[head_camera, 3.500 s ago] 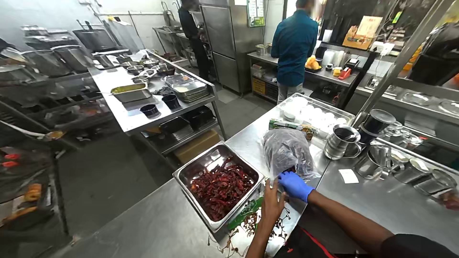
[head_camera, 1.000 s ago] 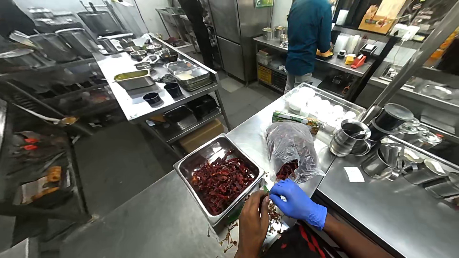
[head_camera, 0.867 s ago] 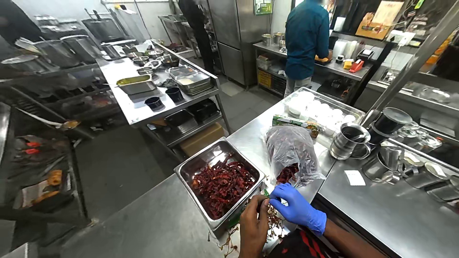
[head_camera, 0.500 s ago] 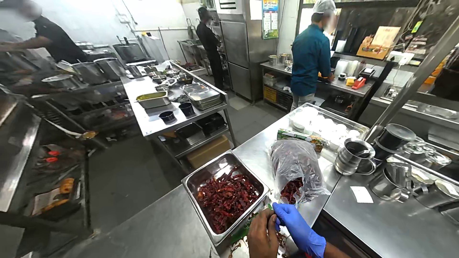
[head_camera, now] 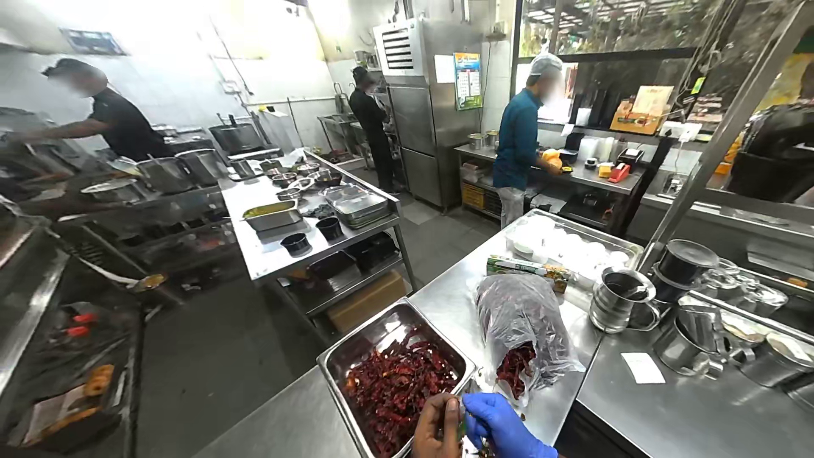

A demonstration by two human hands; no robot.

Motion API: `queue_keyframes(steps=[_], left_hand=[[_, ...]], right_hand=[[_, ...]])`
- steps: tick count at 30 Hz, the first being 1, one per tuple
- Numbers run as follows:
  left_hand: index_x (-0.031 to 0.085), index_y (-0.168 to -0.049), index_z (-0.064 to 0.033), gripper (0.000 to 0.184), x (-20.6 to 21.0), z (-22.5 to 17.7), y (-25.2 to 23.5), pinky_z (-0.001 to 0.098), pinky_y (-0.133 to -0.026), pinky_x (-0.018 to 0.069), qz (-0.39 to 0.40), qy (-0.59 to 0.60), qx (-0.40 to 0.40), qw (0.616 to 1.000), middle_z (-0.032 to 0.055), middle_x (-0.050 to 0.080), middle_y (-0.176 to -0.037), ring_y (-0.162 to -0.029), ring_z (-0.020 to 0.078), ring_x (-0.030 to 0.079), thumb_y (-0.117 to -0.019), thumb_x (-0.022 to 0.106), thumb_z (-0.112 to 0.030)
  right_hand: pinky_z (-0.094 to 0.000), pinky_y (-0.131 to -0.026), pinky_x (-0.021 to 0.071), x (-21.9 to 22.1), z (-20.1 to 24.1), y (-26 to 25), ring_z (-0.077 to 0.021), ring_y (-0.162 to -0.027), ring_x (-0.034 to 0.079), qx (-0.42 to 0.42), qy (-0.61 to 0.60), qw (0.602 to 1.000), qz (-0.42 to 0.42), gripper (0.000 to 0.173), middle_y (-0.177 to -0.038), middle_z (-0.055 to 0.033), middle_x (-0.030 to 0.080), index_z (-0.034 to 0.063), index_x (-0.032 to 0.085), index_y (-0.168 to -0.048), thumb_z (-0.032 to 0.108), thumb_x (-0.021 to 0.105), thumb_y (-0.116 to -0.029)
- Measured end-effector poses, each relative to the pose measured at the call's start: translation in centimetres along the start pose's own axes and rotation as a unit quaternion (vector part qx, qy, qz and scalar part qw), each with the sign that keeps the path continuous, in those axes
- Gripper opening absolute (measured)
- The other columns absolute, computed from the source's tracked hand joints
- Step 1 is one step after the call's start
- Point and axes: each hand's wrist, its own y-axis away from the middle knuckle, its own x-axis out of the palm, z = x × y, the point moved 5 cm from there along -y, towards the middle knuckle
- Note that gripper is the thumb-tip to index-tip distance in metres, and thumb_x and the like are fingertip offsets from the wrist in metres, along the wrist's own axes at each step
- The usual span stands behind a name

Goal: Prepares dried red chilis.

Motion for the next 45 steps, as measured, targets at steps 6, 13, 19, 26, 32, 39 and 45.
queue_keyframes(steps=[6, 13, 19, 26, 32, 39, 45], left_hand=[[0.075, -0.113, -0.0123, 0.029, -4.1, 2.6, -5.6, 0.0576, -0.091, 0.0505, 0.034, -0.441, 0.11, 0.89, 0.0103, 0.072, -0.11, -0.104, 0.0345, 0.066, -0.0985, 0.059, -0.03], [0.069, -0.13, -0.0098, 0.048, -5.1, 11.5, -5.6, 0.0591, -0.111, 0.0409, 0.044, -0.559, 0.135, 0.817, 0.0202, 0.061, -0.138, -0.13, 0.0422, 0.055, -0.1014, 0.05, -0.043], [0.074, -0.121, -0.007, 0.042, -5.1, 12.0, -4.8, 0.0556, -0.109, 0.0439, -0.027, -0.546, 0.178, 0.819, 0.02, 0.065, -0.13, -0.125, 0.0418, 0.058, -0.1005, 0.052, -0.037], [0.076, -0.115, -0.0085, 0.043, -5.3, 12.9, -4.7, 0.0513, -0.107, 0.0463, -0.039, -0.546, 0.202, 0.812, 0.0163, 0.067, -0.126, -0.121, 0.0367, 0.061, -0.0993, 0.049, -0.038], [0.076, -0.114, -0.0086, 0.041, -5.6, 12.6, -4.7, 0.0525, -0.106, 0.0473, -0.05, -0.518, 0.193, 0.832, 0.0163, 0.068, -0.123, -0.119, 0.0356, 0.063, -0.0983, 0.052, -0.038], [0.076, -0.111, -0.0048, 0.032, -5.9, 10.6, -4.3, 0.0497, -0.105, 0.0479, -0.079, -0.416, 0.2, 0.883, 0.0163, 0.07, -0.119, -0.116, 0.0347, 0.063, -0.0979, 0.059, -0.028], [0.074, -0.115, -0.0017, 0.026, -0.9, 5.6, 0.0, 0.0412, -0.098, 0.0574, 0.122, -0.174, 0.046, 0.976, 0.0109, 0.073, -0.115, -0.108, 0.022, 0.07, -0.1037, 0.055, -0.015]], right_hand=[[-0.0535, -0.087, 0.0546, -3.3, -5.6, 1.0, -0.0272, -0.102, 0.068, 0.034, 0.537, 0.842, 0.044, 0.041, -0.111, -0.0094, 0.07, 0.0157, 0.069, -0.121, 0.05, 0.057, -0.1003], [-0.0482, -0.078, 0.0571, -9.4, -0.7, 0.4, -0.0252, -0.092, 0.069, -0.129, 0.74, 0.623, -0.217, 0.022, -0.096, -0.0044, 0.071, 0.0177, 0.072, -0.094, 0.033, 0.056, -0.0968], [-0.0663, -0.097, 0.0469, -16.7, -2.1, -1.8, -0.0476, -0.125, 0.055, 0.05, 0.783, 0.611, -0.112, 0.07, -0.146, -0.0217, 0.054, 0.0192, 0.051, -0.15, 0.046, 0.07, -0.0877], [-0.0568, -0.086, 0.0535, -15.2, -1.9, -2.9, -0.0363, -0.101, 0.067, -0.062, 0.799, 0.574, -0.167, 0.02, -0.103, -0.0132, 0.071, 0.0142, 0.074, -0.097, 0.023, 0.056, -0.0976], [-0.0478, -0.087, 0.0539, -15.2, 2.2, -2.6, -0.0244, -0.097, 0.069, -0.114, 0.749, 0.616, -0.216, 0.028, -0.102, -0.0008, 0.075, 0.0268, 0.077, -0.111, 0.023, 0.051, -0.0998], [-0.0484, -0.082, 0.054, -13.9, 6.3, -0.8, -0.0221, -0.084, 0.07, -0.122, 0.733, 0.624, -0.24, 0.034, -0.086, -0.0009, 0.074, 0.0313, 0.075, -0.12, 0.021, 0.052, -0.0972], [-0.0388, -0.091, 0.0541, -10.0, 6.6, 2.1, -0.0069, -0.097, 0.069, -0.184, 0.595, 0.746, -0.236, 0.028, -0.102, 0.0102, 0.076, 0.029, 0.078, -0.112, 0.027, 0.052, -0.1015]])
